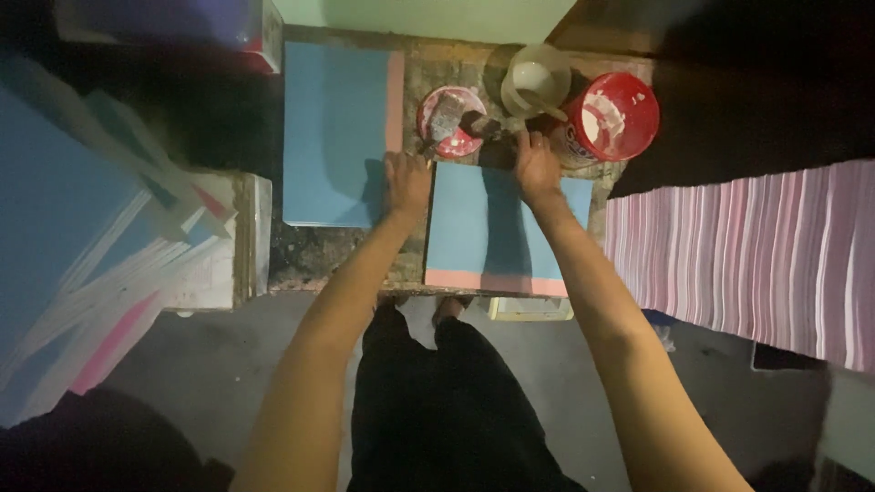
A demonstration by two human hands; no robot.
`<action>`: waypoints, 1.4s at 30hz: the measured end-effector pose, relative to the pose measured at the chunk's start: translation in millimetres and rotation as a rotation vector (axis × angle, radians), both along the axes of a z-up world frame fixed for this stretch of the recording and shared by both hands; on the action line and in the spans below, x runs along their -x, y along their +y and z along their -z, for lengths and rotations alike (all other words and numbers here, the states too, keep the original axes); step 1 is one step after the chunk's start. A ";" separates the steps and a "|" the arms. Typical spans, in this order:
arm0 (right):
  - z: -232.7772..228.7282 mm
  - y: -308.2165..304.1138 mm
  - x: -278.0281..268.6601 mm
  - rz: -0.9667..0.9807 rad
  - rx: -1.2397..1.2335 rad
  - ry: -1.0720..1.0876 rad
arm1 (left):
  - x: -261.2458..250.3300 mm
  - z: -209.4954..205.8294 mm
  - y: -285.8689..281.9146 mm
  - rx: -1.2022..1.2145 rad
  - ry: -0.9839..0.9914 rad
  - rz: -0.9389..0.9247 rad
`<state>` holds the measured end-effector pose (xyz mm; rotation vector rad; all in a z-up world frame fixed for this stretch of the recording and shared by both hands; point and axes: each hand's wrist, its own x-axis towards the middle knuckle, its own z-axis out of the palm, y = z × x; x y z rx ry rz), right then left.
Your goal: Applying glue to the edges of paper stacks using a brush to bind them into pads.
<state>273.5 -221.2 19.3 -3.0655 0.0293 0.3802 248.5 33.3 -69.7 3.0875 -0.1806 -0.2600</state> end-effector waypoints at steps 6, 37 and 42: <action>-44.3 2.1 23.7 0.169 -0.398 -0.083 | 6.9 -153.5 3.9 0.602 0.198 -0.354; -78.1 56.8 -75.4 -0.385 0.140 0.093 | 4.1 -84.6 12.3 0.884 0.220 -0.322; -61.7 11.8 -71.6 -0.054 -0.129 0.206 | 13.7 -22.1 2.4 1.187 0.379 -0.462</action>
